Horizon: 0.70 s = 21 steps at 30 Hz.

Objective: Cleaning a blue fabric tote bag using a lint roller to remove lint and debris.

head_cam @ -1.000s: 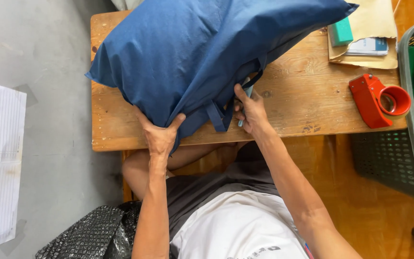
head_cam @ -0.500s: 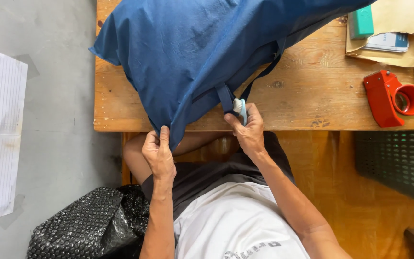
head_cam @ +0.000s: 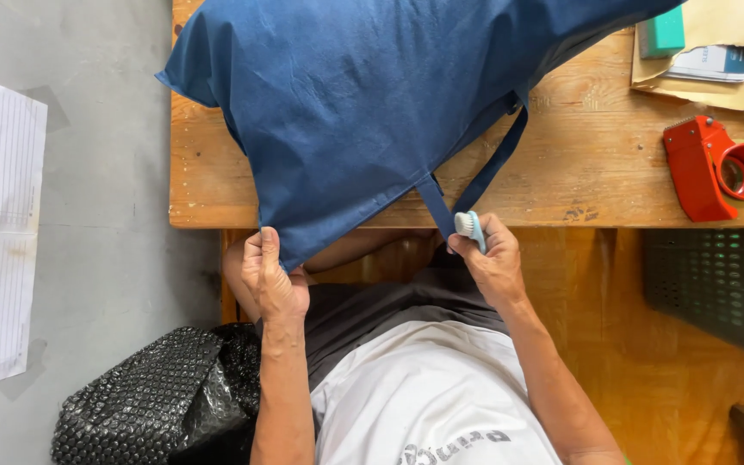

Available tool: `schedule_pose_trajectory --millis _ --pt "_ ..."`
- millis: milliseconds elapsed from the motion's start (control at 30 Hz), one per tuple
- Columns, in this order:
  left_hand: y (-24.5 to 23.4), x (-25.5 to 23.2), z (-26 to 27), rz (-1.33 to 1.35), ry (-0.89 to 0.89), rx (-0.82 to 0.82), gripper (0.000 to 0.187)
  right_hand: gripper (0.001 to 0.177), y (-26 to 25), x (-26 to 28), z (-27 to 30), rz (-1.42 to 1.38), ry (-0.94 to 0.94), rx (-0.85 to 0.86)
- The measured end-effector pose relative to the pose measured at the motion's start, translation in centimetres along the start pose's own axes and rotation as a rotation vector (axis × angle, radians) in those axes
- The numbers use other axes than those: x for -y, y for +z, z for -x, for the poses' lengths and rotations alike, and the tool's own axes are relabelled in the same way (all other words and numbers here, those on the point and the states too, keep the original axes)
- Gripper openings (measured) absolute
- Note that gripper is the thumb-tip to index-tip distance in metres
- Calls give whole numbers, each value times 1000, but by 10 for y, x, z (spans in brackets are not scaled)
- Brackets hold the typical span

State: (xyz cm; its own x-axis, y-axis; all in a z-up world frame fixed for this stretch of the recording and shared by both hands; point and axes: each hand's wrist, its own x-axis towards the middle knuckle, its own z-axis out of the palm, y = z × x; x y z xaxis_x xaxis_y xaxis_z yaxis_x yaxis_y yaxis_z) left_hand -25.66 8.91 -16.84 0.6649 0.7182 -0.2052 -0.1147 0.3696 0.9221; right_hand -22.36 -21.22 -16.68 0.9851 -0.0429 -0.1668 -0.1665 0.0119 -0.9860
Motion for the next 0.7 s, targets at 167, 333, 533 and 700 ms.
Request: schedule_pose_trajectory --millis 167,333,533,700 --pt "51 -53 50 328 -143 -6 42 12 42 -13 7 -13 12 74" --pt "37 23 64 527 -252 267 69 14 61 -4 13 63 -39 85" --pt "114 -16 31 173 -474 175 72 20 51 -3 7 305 -177 44" --pt "156 -32 6 298 -506 -33 103 19 32 19 -29 301 -276 -177"
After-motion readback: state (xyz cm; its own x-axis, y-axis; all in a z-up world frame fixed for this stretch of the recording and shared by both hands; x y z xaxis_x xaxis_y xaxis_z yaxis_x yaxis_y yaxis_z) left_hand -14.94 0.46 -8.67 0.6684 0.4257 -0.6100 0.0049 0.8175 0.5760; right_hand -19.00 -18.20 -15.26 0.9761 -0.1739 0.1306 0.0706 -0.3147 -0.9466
